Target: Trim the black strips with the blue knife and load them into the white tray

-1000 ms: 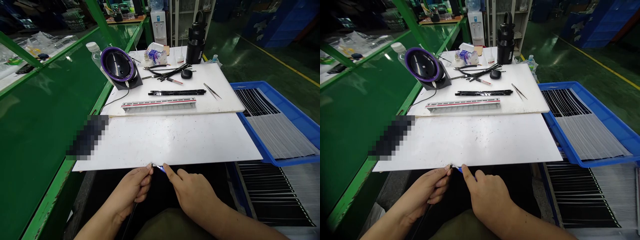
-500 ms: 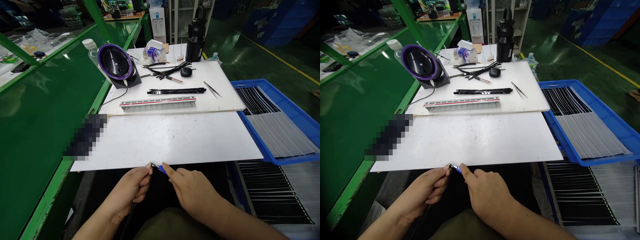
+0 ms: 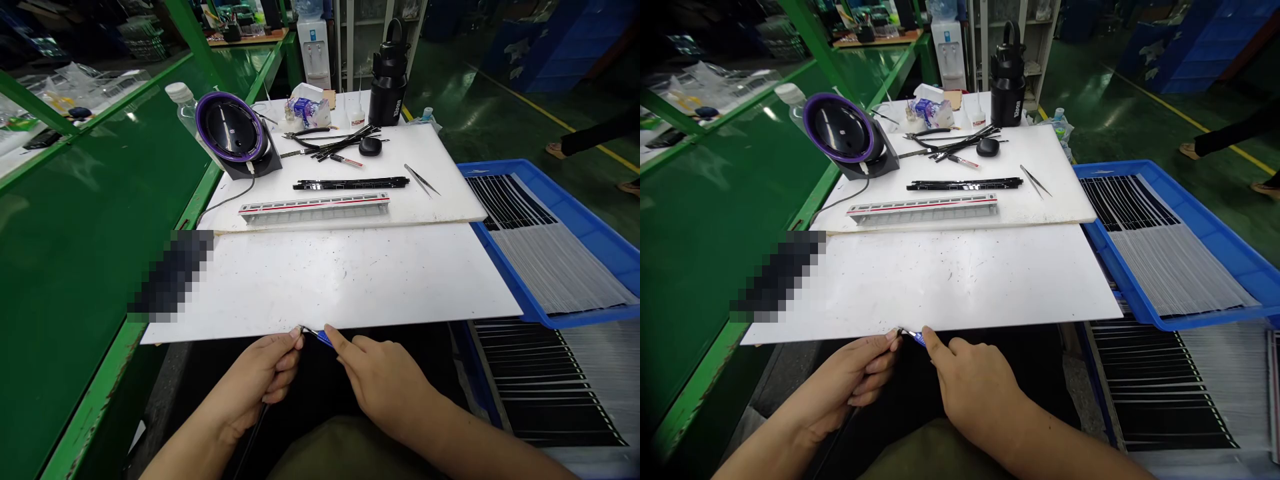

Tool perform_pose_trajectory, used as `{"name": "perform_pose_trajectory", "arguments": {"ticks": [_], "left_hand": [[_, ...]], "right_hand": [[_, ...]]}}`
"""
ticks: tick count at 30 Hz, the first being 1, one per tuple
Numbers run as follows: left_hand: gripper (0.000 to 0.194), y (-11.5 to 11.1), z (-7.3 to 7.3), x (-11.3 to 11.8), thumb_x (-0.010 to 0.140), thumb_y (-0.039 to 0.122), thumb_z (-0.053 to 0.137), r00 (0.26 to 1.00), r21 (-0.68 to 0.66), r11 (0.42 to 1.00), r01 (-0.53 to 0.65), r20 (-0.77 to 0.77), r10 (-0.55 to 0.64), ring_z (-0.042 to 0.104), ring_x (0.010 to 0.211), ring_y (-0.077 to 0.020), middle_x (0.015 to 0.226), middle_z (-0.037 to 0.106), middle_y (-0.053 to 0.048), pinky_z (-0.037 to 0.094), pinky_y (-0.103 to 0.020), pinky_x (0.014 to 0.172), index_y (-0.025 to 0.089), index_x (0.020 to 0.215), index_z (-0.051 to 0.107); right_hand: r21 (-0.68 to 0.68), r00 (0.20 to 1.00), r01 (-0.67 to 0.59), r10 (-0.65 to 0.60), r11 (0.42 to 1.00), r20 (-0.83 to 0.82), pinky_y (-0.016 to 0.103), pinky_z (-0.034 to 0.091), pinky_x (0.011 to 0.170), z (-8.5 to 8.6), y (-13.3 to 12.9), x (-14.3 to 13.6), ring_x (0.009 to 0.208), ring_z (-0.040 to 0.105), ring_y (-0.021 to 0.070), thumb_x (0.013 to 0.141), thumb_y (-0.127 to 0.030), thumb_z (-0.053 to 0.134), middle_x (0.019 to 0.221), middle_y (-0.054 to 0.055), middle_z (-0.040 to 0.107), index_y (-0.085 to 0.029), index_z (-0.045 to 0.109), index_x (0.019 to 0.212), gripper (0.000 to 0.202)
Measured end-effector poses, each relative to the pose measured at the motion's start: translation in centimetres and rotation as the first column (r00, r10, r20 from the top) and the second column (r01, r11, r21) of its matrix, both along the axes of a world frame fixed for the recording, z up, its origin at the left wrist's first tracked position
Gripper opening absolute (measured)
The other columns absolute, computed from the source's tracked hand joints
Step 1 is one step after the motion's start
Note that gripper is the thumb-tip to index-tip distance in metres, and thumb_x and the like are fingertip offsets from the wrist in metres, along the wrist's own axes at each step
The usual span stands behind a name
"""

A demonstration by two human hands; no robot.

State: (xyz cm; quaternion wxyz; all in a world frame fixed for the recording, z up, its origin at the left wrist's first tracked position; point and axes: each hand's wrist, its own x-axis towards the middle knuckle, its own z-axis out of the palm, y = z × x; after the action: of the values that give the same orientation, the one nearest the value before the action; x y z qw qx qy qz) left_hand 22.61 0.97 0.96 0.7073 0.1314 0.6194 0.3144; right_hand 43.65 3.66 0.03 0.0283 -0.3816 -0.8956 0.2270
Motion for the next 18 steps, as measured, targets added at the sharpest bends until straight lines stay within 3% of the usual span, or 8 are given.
{"name": "perform_pose_trajectory", "arguments": {"ticks": [5,18], "left_hand": [[0.04,0.21,0.1,0.15,0.078,0.054,0.066,1.0,0.004,1.0,0.0,-0.005,0.0,0.014,0.043,-0.0027,0.055,0.028,0.01,0.007,-0.017,0.038,0.018,0.078,0.05],[0.041,0.16,0.09,0.04,0.076,0.054,0.069,1.0,0.003,1.0,0.016,-0.022,-0.016,0.014,0.043,-0.0025,0.055,0.031,0.009,0.007,-0.017,0.038,0.017,0.079,0.051]], "right_hand": [[-0.07,0.999,0.008,-0.011,0.997,-0.048,0.029,0.023,0.048,0.47,0.44,0.18,0.057,0.054,0.0143,0.1,-0.022,0.04,0.079,-0.002,0.064,-0.026,0.036,0.148,0.048],[0.103,0.998,-0.036,0.031,0.994,0.047,0.029,0.018,0.043,-0.01,-0.21,-0.19,0.049,0.048,0.0125,0.094,-0.015,0.047,0.074,-0.001,0.059,-0.023,0.034,0.149,0.057]]}}
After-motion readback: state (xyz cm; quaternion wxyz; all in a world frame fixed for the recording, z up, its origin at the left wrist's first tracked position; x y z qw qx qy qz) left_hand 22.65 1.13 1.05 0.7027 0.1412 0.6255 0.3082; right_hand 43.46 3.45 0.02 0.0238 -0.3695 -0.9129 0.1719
